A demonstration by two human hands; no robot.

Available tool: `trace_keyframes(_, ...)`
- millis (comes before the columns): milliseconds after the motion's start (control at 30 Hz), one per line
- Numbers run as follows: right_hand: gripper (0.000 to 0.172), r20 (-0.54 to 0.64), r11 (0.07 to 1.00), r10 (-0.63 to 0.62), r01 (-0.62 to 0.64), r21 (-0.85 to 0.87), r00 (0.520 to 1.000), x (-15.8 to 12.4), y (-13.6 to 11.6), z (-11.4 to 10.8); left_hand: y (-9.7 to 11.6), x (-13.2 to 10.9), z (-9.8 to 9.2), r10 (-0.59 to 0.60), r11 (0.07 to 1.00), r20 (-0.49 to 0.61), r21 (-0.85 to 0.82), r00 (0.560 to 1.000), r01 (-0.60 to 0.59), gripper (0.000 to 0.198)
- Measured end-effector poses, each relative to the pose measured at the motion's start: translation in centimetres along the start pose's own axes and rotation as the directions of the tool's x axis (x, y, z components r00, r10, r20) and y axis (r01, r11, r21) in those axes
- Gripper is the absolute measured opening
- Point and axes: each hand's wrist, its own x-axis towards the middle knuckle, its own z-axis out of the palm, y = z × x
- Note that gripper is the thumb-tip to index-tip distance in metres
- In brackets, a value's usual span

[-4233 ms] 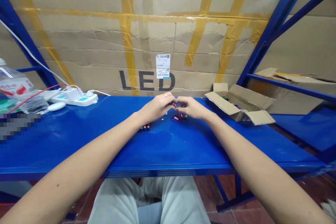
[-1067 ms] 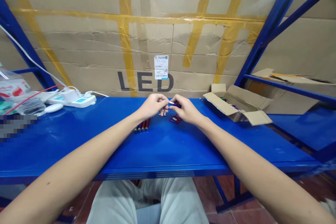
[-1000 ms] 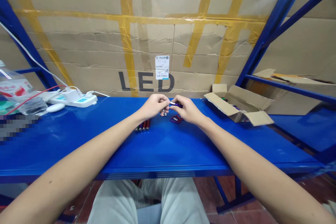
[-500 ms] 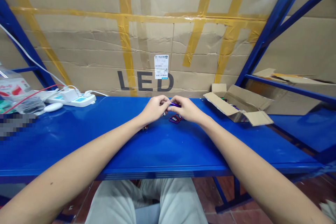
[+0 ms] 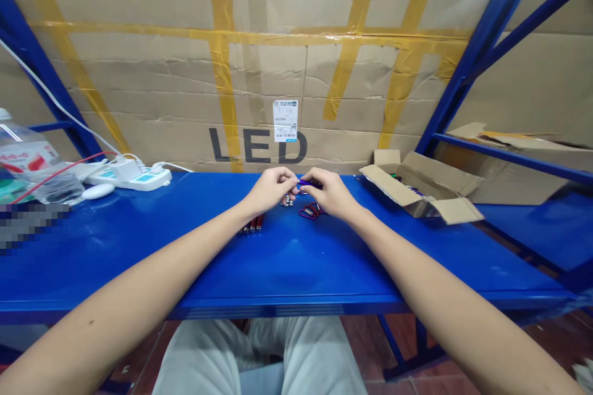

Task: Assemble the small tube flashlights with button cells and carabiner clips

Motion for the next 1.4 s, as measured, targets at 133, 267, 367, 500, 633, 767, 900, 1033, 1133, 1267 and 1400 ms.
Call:
trace_keyframes(133, 0.007, -0.053, 0.997, -0.053, 0.050, -0.066, 0.997, -0.2, -0.2, 0.3, 0.1, 0.0, 0.3, -0.050, 0.995, -0.019, -0.086, 0.999, 0.048, 0.013)
trace_keyframes(267, 0.016, -0.102, 0.983, -0.138, 0.124, -0.133, 0.985, -0.4, 0.0, 0.5, 0.4, -0.1, 0.9, -0.092, 0.991, -0.089, -0.109, 0.992, 0.082, 0.016)
trace_keyframes(367, 0.015, -0.091, 0.963, -0.199, 0.177, -0.203, 0.976, -0.4, 0.1, 0.3, 0.5, -0.2, 1.3, -0.106, 0.987, -0.113, -0.132, 0.988, 0.090, 0.020)
trace_keyframes(500, 0.010, -0.017, 0.924, -0.224, 0.207, -0.321, 0.974, -0.5, -0.3, -0.1, 0.7, -0.2, 1.3, -0.111, 0.977, -0.093, -0.190, 0.989, 0.092, 0.023)
trace_keyframes(633, 0.015, 0.027, 0.903, -0.224, 0.218, -0.371, 0.974, -0.5, -0.7, -0.3, 1.2, -0.1, 0.9, -0.103, 0.982, -0.076, -0.169, 0.992, 0.089, 0.024)
trace_keyframes(767, 0.016, 0.029, 0.903, -0.245, 0.239, -0.357, 0.969, -0.7, -0.6, -0.2, 1.1, -0.1, 0.6, -0.041, 0.994, -0.059, -0.103, 0.997, 0.035, 0.015)
trace_keyframes(900, 0.012, -0.037, 0.949, -0.229, 0.215, -0.230, 0.973, -0.8, -0.8, -0.1, 0.7, -0.2, 0.4, 0.074, 0.997, -0.029, 0.005, 0.997, -0.074, 0.012)
trace_keyframes(1033, 0.017, -0.073, 0.990, -0.112, 0.106, -0.090, 0.991, -0.6, -1.3, -0.1, 0.7, -0.3, 0.2, 0.148, 0.984, -0.013, 0.100, 0.989, -0.146, 0.013)
trace_keyframes(1133, 0.022, -0.022, 1.000, 0.009, -0.009, 0.000, 1.000, -0.3, -1.5, -0.1, 0.9, -0.5, 0.0, 0.206, 0.957, 0.007, 0.205, 0.978, -0.203, 0.013)
trace_keyframes(1267, 0.034, 0.135, 0.976, 0.137, -0.157, 0.151, 0.981, -0.1, -1.4, -0.2, 1.0, -0.6, 0.0, 0.245, 0.920, 0.035, 0.306, 0.969, -0.244, 0.013)
trace_keyframes(1400, 0.027, 0.096, 0.946, 0.169, -0.189, 0.263, 0.981, 0.0, -1.3, -0.2, 0.8, -0.6, 0.0, 0.230, 0.930, 0.028, 0.287, 0.973, -0.228, 0.013)
